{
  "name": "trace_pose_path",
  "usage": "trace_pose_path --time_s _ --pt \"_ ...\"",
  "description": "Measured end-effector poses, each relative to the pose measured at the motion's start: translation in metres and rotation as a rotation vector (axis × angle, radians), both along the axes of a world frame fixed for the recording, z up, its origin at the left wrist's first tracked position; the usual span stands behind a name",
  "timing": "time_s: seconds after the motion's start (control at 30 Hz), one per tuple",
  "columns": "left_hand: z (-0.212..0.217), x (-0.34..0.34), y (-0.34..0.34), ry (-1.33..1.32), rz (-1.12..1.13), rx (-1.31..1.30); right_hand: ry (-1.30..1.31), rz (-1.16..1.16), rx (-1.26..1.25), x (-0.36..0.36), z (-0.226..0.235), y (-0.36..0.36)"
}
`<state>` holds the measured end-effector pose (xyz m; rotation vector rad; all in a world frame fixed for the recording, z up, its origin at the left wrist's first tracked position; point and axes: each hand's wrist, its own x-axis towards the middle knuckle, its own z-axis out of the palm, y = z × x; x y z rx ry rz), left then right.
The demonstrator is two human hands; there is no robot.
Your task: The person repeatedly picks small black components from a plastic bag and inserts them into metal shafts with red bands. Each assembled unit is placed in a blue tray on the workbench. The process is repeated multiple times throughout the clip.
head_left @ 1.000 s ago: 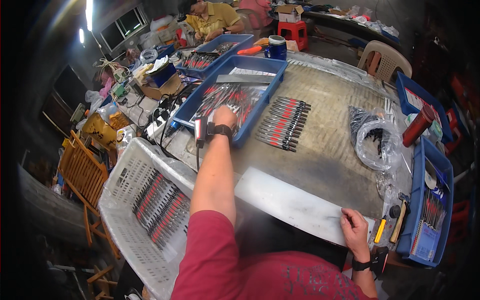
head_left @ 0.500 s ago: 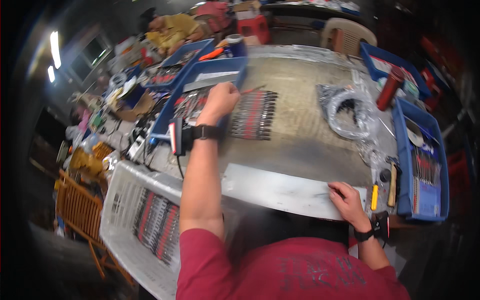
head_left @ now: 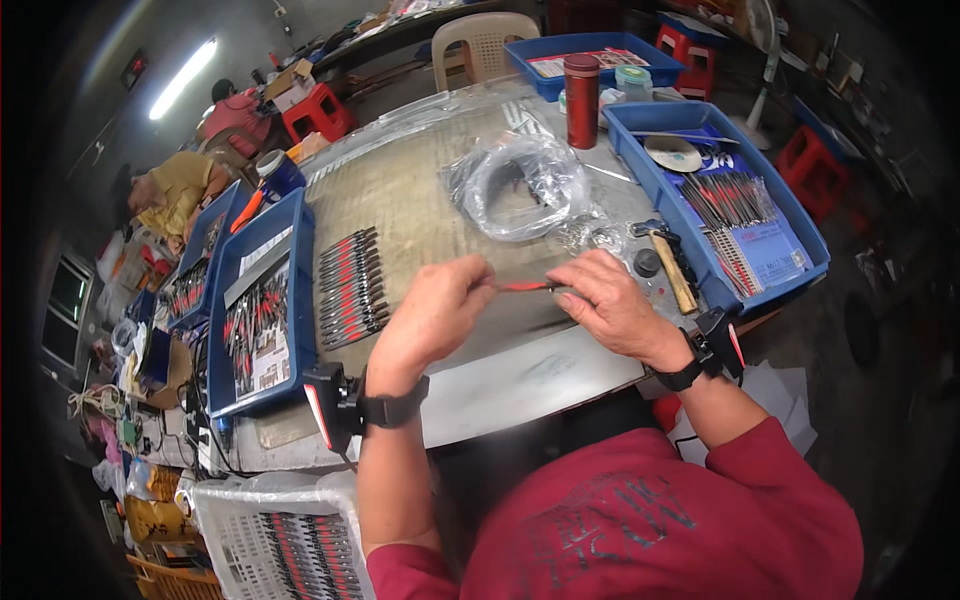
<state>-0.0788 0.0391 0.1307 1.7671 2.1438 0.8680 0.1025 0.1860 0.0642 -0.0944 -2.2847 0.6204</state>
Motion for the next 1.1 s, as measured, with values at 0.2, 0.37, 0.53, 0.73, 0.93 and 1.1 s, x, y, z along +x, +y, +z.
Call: trace_pose_path --time_s 0.2,0.37,0.53,0.73,0.93,1.1 --pt "-0.021 0.020 -0.008 -0.500 0.119 0.143 -0.073 0.035 -0.143 0.011 -0.006 -0.007" --pt "-0.044 0.028 -0.009 -0.999 0.162 0.305 -0.022 0.044 -0.256 0.014 -0.010 -0.017" --pt "-0.059 0.043 -0.009 -1.182 0.175 0.320 0.012 0.043 -0.268 0.013 -0.015 -0.024" --pt "-0.060 0.070 -0.002 -1.149 0.255 0.431 0.030 0.077 -0.327 0.017 -0.019 -0.032" --pt "-0.053 0.073 -0.009 -1.009 0.184 0.501 0.090 0.064 -0.260 0.029 -0.007 -0.025" --pt "-0.038 0.053 -0.031 -0.922 0.244 0.459 0.029 -0.197 -0.125 0.072 0.009 0.035"
